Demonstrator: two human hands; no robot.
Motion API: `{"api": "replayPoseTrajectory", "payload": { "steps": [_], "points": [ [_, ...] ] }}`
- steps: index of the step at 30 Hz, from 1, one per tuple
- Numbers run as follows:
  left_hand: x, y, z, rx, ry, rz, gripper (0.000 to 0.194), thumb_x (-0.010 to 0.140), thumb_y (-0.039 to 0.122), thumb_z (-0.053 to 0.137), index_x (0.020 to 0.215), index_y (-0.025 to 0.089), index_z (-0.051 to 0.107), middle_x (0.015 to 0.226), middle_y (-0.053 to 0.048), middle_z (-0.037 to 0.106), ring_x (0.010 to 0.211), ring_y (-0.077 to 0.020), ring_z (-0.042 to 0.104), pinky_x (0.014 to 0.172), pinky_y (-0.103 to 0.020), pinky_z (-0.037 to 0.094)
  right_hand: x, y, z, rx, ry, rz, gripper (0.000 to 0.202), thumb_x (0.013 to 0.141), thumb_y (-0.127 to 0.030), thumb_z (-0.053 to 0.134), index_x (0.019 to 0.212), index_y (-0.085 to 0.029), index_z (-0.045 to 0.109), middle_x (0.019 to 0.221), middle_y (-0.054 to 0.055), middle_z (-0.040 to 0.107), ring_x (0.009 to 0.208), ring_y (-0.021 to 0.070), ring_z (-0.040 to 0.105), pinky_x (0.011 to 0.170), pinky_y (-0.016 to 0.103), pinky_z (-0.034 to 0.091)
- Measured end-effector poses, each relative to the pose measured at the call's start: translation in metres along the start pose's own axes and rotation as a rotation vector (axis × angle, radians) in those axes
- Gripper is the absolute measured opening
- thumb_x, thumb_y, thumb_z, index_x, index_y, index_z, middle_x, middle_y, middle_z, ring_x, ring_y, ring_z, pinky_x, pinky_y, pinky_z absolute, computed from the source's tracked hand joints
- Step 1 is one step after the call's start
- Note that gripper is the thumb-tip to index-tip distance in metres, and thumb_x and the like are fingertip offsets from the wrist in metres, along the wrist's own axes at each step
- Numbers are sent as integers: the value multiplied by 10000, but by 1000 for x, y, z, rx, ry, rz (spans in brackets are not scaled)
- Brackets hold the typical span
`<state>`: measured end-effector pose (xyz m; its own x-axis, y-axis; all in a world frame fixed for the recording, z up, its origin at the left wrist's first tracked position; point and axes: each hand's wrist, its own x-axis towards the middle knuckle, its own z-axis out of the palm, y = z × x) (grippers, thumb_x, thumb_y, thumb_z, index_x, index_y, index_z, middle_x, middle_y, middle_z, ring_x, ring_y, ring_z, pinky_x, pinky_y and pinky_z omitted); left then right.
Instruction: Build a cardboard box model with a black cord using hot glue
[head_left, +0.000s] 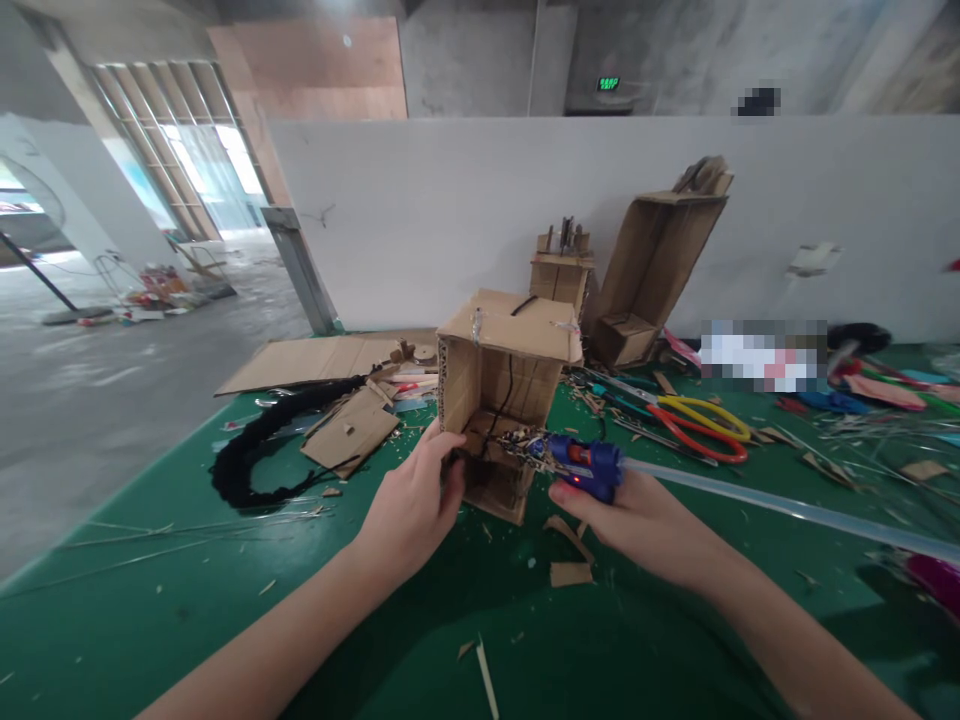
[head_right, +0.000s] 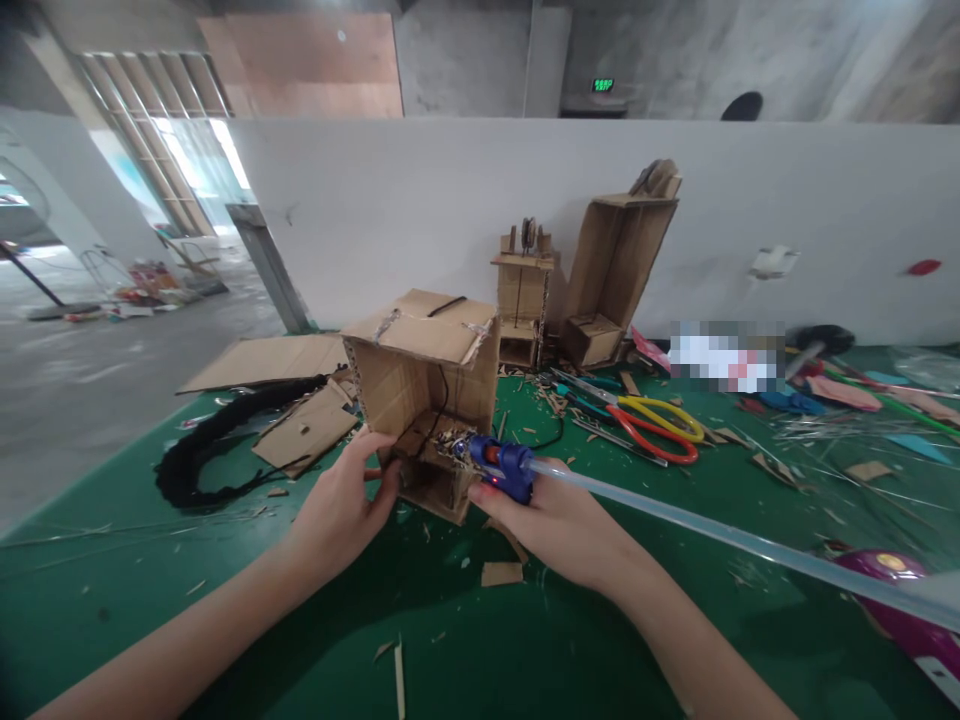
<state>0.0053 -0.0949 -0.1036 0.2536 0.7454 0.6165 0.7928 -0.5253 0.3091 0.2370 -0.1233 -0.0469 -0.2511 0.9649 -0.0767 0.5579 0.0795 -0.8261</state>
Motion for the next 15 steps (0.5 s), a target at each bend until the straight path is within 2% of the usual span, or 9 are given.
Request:
{"api": "replayPoseTrajectory", "payload": {
  "steps": [7, 13, 15],
  "points": [
    [1, 2, -1, 32, -9, -10, 252, 866, 199, 445, 1111, 229, 396, 1145, -103, 588, 710, -185, 681, 535, -281, 530, -4, 3, -1, -23, -46, 30, 421, 796, -612, 484, 833, -206, 587, 716, 9, 581, 642, 148, 508, 565, 250, 398],
    [0, 1, -1, 30, -8, -15, 256, 868, 202, 440, 1117, 239, 391, 1183, -99, 576, 769, -204, 688, 561, -296, 541, -8, 7, 0, -49, -58, 54, 432, 791, -613, 492, 873, -209, 618, 848, 39, 603, 751, 172, 550, 645, 261, 427],
    [0, 1, -1, 30, -12, -19, 254, 870, 206, 441, 1116, 239, 392, 1195, -102, 572, 783, -207, 688, 568, -301, 544, -8, 8, -1, -75, -73, 81, 439, 787, -625, 488, 858, -214, 622, 837, 39, 584, 760, 176, 546, 635, 260, 424]
  ]
}}
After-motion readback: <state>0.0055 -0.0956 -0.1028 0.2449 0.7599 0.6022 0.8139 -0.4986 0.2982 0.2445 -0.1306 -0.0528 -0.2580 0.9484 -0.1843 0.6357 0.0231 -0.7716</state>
